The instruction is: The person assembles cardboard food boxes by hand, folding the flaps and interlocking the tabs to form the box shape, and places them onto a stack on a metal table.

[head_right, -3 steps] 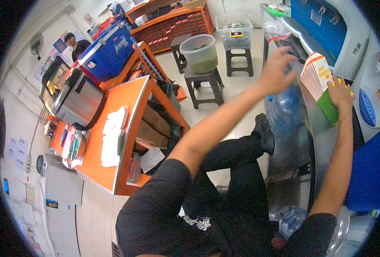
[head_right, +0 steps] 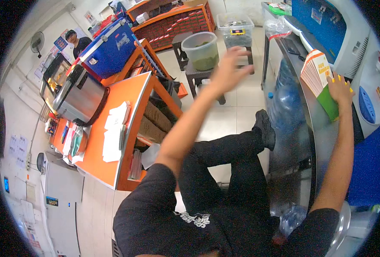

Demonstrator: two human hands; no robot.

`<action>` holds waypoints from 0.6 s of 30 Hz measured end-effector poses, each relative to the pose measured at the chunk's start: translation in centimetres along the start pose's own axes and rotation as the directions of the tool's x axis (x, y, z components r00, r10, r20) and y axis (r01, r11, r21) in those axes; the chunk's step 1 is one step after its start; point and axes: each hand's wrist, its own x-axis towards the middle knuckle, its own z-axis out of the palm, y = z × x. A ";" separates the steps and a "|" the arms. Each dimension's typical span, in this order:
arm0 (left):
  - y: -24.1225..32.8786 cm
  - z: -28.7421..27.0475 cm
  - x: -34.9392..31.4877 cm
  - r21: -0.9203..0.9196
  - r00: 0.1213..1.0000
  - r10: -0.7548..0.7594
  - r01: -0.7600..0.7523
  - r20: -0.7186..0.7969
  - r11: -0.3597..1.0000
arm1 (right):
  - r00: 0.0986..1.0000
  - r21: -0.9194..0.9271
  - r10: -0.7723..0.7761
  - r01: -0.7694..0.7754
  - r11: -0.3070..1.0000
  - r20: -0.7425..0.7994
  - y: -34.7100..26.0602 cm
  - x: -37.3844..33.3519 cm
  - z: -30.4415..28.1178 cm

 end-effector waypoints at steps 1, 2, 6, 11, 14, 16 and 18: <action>-1.3 -4.4 -2.9 0.100 0.996 -0.085 0.084 0.012 0.991 | 1.000 0.076 0.016 -0.016 0.997 0.006 -0.6 -0.9 -0.2; -2.4 -8.8 -6.0 0.261 0.990 -0.139 0.137 -0.012 0.956 | 1.000 0.155 0.029 -0.028 0.987 -0.002 -0.8 -1.2 -1.0; -2.0 -23.6 -17.1 0.628 0.759 -0.645 0.544 -0.085 0.557 | 0.993 0.232 0.069 -0.090 0.969 0.097 2.3 1.7 -0.7; -2.1 -31.7 -30.5 0.637 0.430 -0.859 0.752 -0.278 0.170 | 0.960 0.154 -0.140 0.104 0.983 0.241 3.2 5.0 -1.2; -3.1 -31.2 -32.4 0.528 0.520 -0.786 0.794 -0.335 0.300 | 0.972 -0.142 -0.012 0.046 0.989 0.233 2.9 5.0 -4.7; -3.2 -32.9 -33.9 0.396 0.466 -0.764 0.869 -0.446 0.298 | 0.986 -0.259 -0.036 -0.007 0.966 -0.160 -3.6 -1.9 -8.9; -4.4 -33.8 -34.6 0.480 0.480 -0.802 0.830 -0.356 0.284 | 0.959 -0.028 -0.006 -0.002 1.000 -0.282 -6.8 -3.5 -12.2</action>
